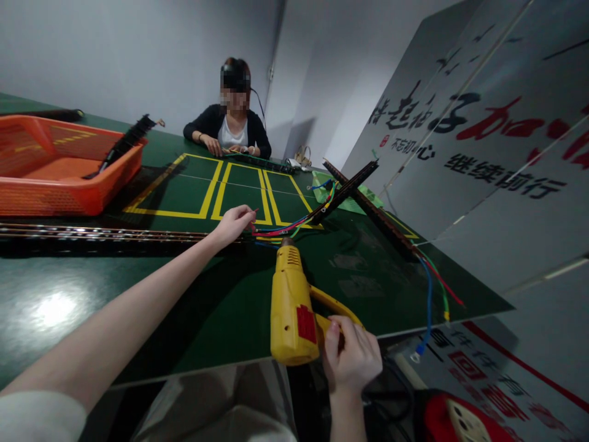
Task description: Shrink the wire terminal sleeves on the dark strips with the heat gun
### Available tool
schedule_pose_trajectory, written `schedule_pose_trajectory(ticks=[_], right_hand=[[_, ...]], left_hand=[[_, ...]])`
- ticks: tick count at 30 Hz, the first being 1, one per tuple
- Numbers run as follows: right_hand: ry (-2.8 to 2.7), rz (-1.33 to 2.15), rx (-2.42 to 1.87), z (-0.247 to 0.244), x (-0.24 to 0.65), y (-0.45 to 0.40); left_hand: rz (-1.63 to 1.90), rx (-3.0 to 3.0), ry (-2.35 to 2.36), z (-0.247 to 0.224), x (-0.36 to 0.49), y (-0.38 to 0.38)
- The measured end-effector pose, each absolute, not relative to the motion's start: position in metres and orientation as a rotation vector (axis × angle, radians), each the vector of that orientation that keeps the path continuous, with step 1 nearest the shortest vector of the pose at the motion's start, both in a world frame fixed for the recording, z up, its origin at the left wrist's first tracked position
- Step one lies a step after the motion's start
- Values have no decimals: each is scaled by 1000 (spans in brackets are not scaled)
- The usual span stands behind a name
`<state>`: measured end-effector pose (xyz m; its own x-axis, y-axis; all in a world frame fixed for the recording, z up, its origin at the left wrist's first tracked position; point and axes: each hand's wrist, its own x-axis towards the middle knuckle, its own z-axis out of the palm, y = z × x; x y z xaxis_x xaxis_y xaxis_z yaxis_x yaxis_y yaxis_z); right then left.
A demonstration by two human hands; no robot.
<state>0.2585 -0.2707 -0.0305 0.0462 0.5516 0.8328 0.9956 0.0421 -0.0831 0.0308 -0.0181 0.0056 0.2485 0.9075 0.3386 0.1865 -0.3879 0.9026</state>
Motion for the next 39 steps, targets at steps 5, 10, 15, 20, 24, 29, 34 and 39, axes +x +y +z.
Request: schedule_pose_trajectory(ticks=[5, 10, 15, 20, 24, 29, 34, 39], right_hand=[[-1609, -717, -1569, -32, 245, -271], [-1611, -661, -1514, -34, 236, -270], [-1600, -641, -1476, -35, 230, -272], [-1601, -634, -1423, -37, 219, -274], [-1618, -618, -1423, -36, 213, -273], [-1641, -610, -1458, -34, 214, -272], [-1635, -623, -1467, -32, 217, -269], [-1630, -653, -1494, -31, 227, -264]], left_hand=[[1189, 1882, 1065, 9, 29, -17], [989, 2267, 1221, 21, 11, -11], [885, 2355, 1251, 15, -2, -7], [839, 2383, 1206, 2, 0, -5], [856, 2578, 1075, 5, 0, -10], [704, 2793, 1036, 16, 4, -25], [782, 2752, 1124, 21, 11, -35], [719, 2788, 973, 16, 16, -34]])
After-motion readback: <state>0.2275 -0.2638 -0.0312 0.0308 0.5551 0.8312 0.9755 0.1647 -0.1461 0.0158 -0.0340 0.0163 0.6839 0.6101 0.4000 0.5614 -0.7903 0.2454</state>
